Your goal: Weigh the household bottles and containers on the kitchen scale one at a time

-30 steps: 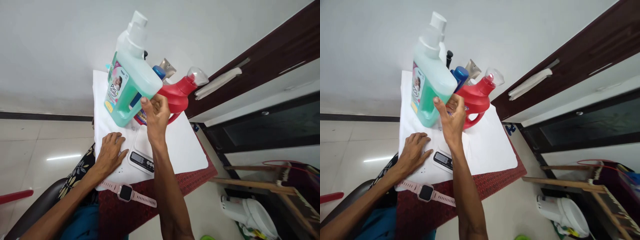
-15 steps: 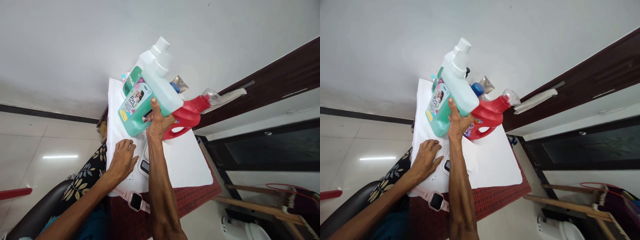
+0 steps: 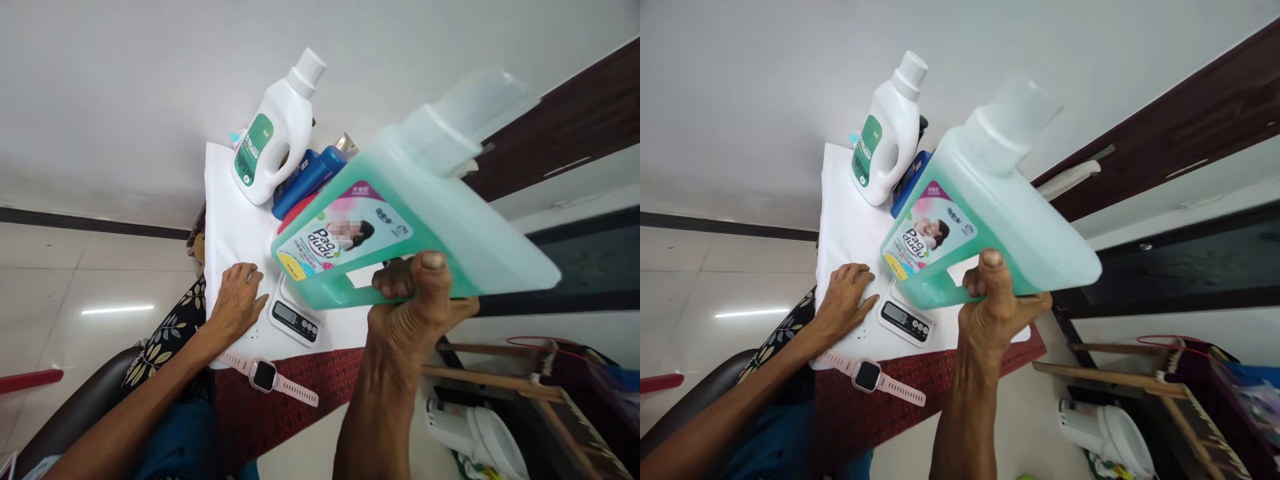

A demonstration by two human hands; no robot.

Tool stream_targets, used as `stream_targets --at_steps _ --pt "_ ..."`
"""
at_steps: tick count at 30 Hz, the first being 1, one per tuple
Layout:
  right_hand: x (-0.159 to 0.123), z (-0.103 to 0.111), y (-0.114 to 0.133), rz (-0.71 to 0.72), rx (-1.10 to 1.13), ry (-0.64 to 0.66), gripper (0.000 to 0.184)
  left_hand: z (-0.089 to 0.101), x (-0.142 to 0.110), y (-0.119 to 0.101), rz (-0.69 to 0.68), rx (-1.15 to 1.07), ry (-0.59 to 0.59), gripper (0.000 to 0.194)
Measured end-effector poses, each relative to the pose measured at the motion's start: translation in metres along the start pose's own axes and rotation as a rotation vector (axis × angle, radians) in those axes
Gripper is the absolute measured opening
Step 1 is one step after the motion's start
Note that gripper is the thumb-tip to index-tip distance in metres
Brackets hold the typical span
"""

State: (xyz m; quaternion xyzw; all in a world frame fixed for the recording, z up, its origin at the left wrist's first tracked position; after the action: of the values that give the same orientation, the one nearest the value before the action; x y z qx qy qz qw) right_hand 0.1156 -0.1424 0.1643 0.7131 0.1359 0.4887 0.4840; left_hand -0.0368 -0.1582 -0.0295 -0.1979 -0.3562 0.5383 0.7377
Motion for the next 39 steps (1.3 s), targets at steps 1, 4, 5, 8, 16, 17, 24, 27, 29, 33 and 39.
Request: stream_targets --at_steps 1,4,5,8,16,17,24,27,29,33,39 --pt "-0.003 0.012 -0.001 -0.009 0.0 -0.015 0.046 0.0 0.0 0.001 -0.006 0.004 -0.001 0.026" --pt "-0.009 0.041 -0.013 -0.026 -0.011 -0.037 0.041 0.0 0.0 0.002 -0.017 0.028 -0.006 0.025" --pt "-0.01 0.047 -0.019 -0.036 -0.014 -0.044 0.04 -0.001 0.0 0.003 -0.019 0.034 -0.007 0.024" --pt "-0.008 0.058 -0.033 -0.075 0.01 -0.086 0.04 -0.001 0.001 0.003 -0.024 0.039 -0.015 0.024" --pt "0.009 0.058 -0.043 -0.164 0.012 -0.085 0.04 0.002 0.003 0.001 -0.022 0.042 -0.008 0.026" --pt "0.009 0.058 -0.043 -0.169 -0.001 -0.067 0.039 0.002 0.003 0.0 -0.023 0.045 -0.007 0.027" --pt "0.003 0.081 -0.05 -0.052 -0.172 0.081 0.034 0.002 0.003 -0.001 -0.013 0.054 0.002 0.029" --pt "0.003 0.097 -0.05 -0.022 -0.166 -0.03 0.04 0.004 0.003 -0.001 -0.017 0.052 0.021 0.03" --pt "0.006 0.106 -0.048 -0.044 -0.129 -0.161 0.045 0.004 0.003 -0.001 -0.016 0.057 0.027 0.03" --pt "0.01 0.11 -0.043 -0.101 -0.082 -0.295 0.055 0.005 0.004 0.0 -0.029 0.073 0.023 0.031" --pt "0.005 0.081 -0.048 -0.161 -0.079 0.033 0.055 0.007 0.005 0.002 -0.07 0.103 -0.002 0.03"
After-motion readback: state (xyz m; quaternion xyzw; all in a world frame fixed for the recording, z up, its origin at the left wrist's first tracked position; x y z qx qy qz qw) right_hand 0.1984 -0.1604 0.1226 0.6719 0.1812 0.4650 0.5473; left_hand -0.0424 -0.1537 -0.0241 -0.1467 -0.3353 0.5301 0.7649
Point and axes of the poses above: each hand's wrist, its own x-axis towards the middle knuckle, its own z-axis out of the back of the hand, y = z × x, the point moved 1 cm from there along x, towards the middle knuckle, and after that the axes turned 3 degrees about -x, right-handed, at the moved point
